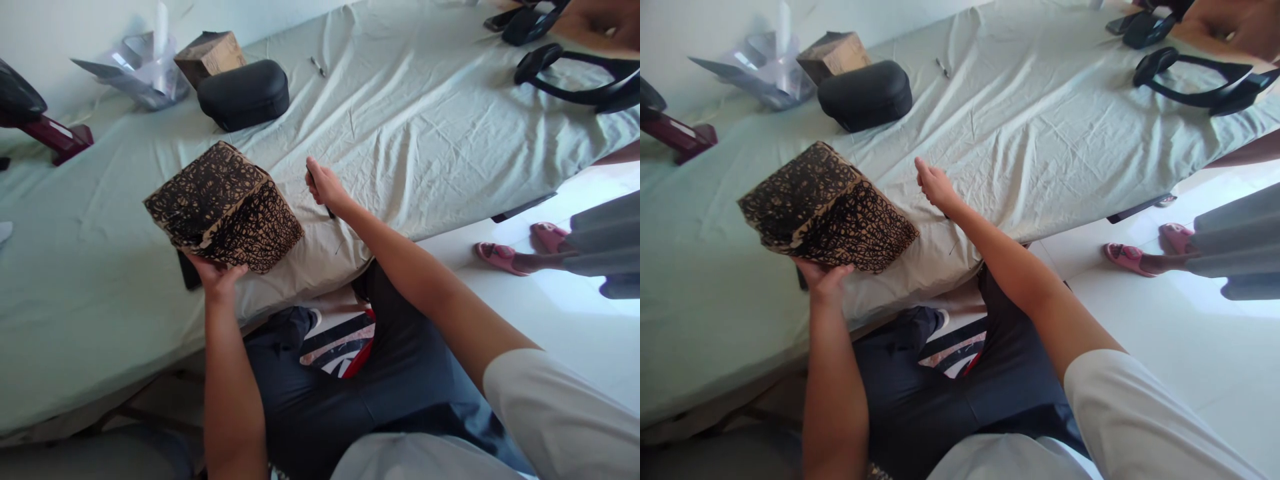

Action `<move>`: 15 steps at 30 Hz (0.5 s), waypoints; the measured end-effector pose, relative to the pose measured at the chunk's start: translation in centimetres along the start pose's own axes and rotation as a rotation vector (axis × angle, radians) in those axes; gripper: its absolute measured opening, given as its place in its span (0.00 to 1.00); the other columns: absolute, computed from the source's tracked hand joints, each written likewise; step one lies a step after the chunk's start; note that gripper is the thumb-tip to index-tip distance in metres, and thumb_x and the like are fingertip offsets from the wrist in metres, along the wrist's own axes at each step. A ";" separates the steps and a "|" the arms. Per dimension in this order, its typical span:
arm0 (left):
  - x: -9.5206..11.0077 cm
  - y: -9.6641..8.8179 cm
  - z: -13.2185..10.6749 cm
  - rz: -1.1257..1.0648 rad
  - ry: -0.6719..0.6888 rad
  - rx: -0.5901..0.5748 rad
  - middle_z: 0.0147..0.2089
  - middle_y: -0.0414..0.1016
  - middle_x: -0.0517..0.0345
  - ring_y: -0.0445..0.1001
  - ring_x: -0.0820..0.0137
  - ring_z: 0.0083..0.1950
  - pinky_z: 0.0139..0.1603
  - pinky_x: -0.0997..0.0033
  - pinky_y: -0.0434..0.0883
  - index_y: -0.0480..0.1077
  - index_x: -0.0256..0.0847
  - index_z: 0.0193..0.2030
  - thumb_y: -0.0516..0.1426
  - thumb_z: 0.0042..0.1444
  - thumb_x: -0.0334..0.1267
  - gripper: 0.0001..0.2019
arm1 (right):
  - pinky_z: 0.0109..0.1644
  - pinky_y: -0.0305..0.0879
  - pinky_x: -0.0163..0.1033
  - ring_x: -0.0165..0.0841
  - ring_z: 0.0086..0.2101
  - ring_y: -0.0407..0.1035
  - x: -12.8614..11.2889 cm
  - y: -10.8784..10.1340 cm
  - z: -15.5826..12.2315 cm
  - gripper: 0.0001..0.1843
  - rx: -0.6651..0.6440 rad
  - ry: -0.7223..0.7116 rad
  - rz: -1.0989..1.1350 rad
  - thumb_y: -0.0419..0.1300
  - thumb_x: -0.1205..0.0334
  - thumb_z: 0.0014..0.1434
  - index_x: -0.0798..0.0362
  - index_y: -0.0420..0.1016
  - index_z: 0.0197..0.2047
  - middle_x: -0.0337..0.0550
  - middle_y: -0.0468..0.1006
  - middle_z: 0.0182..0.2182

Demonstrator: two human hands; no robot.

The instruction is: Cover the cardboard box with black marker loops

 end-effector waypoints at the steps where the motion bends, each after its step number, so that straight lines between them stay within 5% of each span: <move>1: -0.3 0.0 0.2 -0.017 0.024 0.018 0.93 0.41 0.64 0.47 0.53 0.92 0.91 0.47 0.53 0.39 0.74 0.85 0.76 0.51 0.42 0.66 | 0.27 0.63 0.36 0.32 0.25 0.60 0.3 -0.2 0.2 0.28 0.029 -0.012 -0.090 0.46 0.36 0.80 0.46 0.65 0.33 0.36 0.65 0.25; 4: -1.4 -0.2 1.0 -0.082 0.120 0.110 0.90 0.49 0.52 0.53 0.47 0.90 0.88 0.45 0.56 0.43 0.64 0.84 0.81 0.37 0.45 0.73 | 0.50 0.79 0.44 0.41 0.46 0.77 1.1 -0.7 0.6 0.16 0.099 -0.067 -0.440 0.50 0.62 0.77 0.52 0.77 0.58 0.52 0.83 0.47; 7: -2.0 -0.4 1.9 -0.112 0.196 0.177 0.88 0.52 0.49 0.56 0.47 0.87 0.86 0.48 0.58 0.47 0.59 0.81 0.81 0.31 0.44 0.71 | 0.75 0.68 0.56 0.49 0.69 0.70 1.2 -0.3 0.2 0.41 0.067 -0.088 -0.832 0.50 0.79 0.65 0.61 0.66 0.80 0.66 0.75 0.71; 11: -1.5 -0.8 2.5 -0.116 0.210 0.262 0.85 0.54 0.51 0.57 0.48 0.85 0.84 0.48 0.61 0.52 0.59 0.76 0.80 0.25 0.45 0.70 | 0.79 0.56 0.74 0.65 0.78 0.57 0.3 0.8 -1.2 0.34 -0.048 -0.151 -1.010 0.55 0.66 0.74 0.58 0.71 0.80 0.66 0.64 0.80; 15: 0.5 -1.0 2.2 -0.206 0.114 0.311 0.81 0.64 0.55 0.61 0.48 0.83 0.82 0.45 0.65 0.61 0.62 0.74 0.79 0.23 0.56 0.65 | 0.87 0.50 0.59 0.46 0.80 0.59 -1.4 2.6 -2.8 0.38 -0.427 -0.344 -0.533 0.46 0.40 0.81 0.51 0.68 0.83 0.52 0.67 0.82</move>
Point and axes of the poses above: each hand's wrist, its own z-axis towards the middle knuckle, its own y-axis out of the palm, x = y × z, the point moved 4 cm from there along z, towards the middle knuckle
